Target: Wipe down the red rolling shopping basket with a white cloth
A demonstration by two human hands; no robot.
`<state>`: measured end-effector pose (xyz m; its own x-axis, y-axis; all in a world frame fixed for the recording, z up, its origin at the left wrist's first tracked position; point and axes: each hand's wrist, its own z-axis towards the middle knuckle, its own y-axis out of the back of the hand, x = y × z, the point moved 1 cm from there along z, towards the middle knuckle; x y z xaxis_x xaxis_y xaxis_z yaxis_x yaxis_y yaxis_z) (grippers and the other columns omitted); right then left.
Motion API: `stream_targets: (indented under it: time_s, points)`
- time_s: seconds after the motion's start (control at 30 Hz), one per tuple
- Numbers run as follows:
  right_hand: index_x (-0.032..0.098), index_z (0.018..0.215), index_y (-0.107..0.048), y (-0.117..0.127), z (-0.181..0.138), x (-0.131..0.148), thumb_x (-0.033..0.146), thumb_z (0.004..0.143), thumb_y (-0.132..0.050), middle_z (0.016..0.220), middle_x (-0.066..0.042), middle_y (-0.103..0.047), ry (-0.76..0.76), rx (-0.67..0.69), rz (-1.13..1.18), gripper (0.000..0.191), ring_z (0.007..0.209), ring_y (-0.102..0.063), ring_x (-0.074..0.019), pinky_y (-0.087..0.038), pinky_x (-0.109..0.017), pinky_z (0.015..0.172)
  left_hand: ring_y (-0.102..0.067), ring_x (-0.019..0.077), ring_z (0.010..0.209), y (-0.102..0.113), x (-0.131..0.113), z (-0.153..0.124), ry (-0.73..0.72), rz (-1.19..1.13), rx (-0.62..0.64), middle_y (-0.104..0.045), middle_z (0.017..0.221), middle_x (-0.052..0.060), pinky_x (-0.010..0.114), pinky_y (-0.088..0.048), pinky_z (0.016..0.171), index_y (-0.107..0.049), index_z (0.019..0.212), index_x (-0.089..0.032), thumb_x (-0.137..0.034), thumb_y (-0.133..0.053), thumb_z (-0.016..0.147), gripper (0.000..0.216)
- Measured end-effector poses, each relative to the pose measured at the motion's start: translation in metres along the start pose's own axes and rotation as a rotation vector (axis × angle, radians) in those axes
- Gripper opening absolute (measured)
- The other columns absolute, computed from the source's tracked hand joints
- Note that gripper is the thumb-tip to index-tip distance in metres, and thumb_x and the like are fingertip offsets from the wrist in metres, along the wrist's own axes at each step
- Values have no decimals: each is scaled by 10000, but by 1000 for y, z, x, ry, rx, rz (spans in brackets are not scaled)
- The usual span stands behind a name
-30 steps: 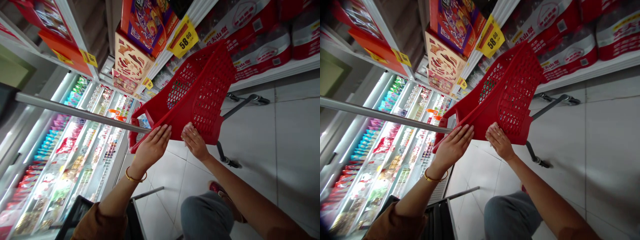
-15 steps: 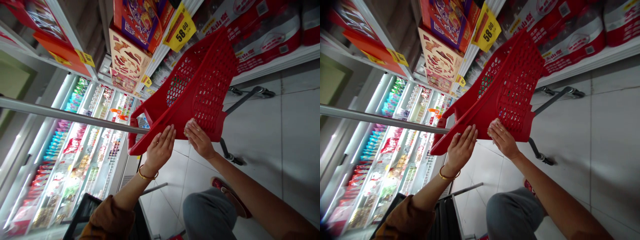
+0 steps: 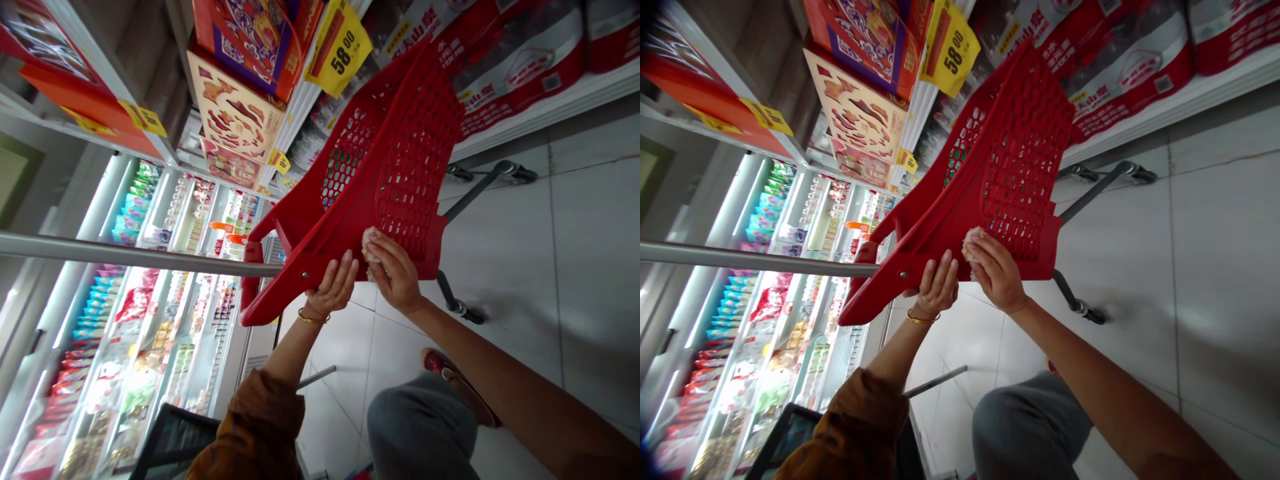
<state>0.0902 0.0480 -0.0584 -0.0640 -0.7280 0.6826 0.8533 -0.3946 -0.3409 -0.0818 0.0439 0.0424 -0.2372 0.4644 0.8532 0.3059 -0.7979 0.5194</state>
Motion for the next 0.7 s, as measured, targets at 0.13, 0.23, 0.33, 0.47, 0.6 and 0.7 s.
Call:
stream_targets:
  time_s: [0.13,0.23,0.33,0.47,0.6,0.7]
  points:
    - [279,1476,-390,-9,8,3,218,984,-438,1456,-50,-524,19,26,39,498,1389,-453,-238,-443,-475,1147,-638,246,1190,-5,-5,1,50,12,71,-696,1212,84,532,89,1227,-486,1402,-212,-268,-411,991,421]
    - [261,1470,-405,-11,4,-4,261,997,-390,1492,-48,-491,32,113,26,473,1442,-370,-251,-375,-508,1183,-675,251,1126,-9,-9,1,91,-167,255,-718,1166,103,545,17,1226,-567,1325,-210,-257,-399,991,377]
    - [272,1463,-411,-10,-5,-12,247,990,-418,1466,-49,-525,62,138,-46,474,1450,-350,-241,-321,-521,1202,-691,242,1093,-9,-11,7,157,-297,216,-735,1118,100,492,-19,1229,-647,1226,-225,-278,-436,972,334]
    - [252,1470,-400,-6,-17,-20,205,970,-474,1417,-72,-574,108,119,-85,507,1454,-335,-229,-325,-499,1198,-711,199,1030,0,-10,20,214,-186,-99,-755,1060,50,391,-13,1233,-664,1190,-261,-293,-477,948,306]
    - [275,1452,-428,-1,-30,-29,215,976,-466,1420,-64,-572,85,148,-74,481,1450,-340,-222,-338,-496,1190,-685,178,1077,9,-10,30,171,-160,-177,-716,1166,49,296,-149,1206,-612,1276,-222,-256,-497,928,368]
    - [270,1436,-454,3,-37,-36,228,988,-438,1426,-68,-565,78,196,-86,451,1453,-332,-223,-343,-502,1188,-676,165,1089,11,-10,35,170,-206,-180,-709,1187,56,244,-211,1171,-609,1284,-194,-228,-499,918,384]
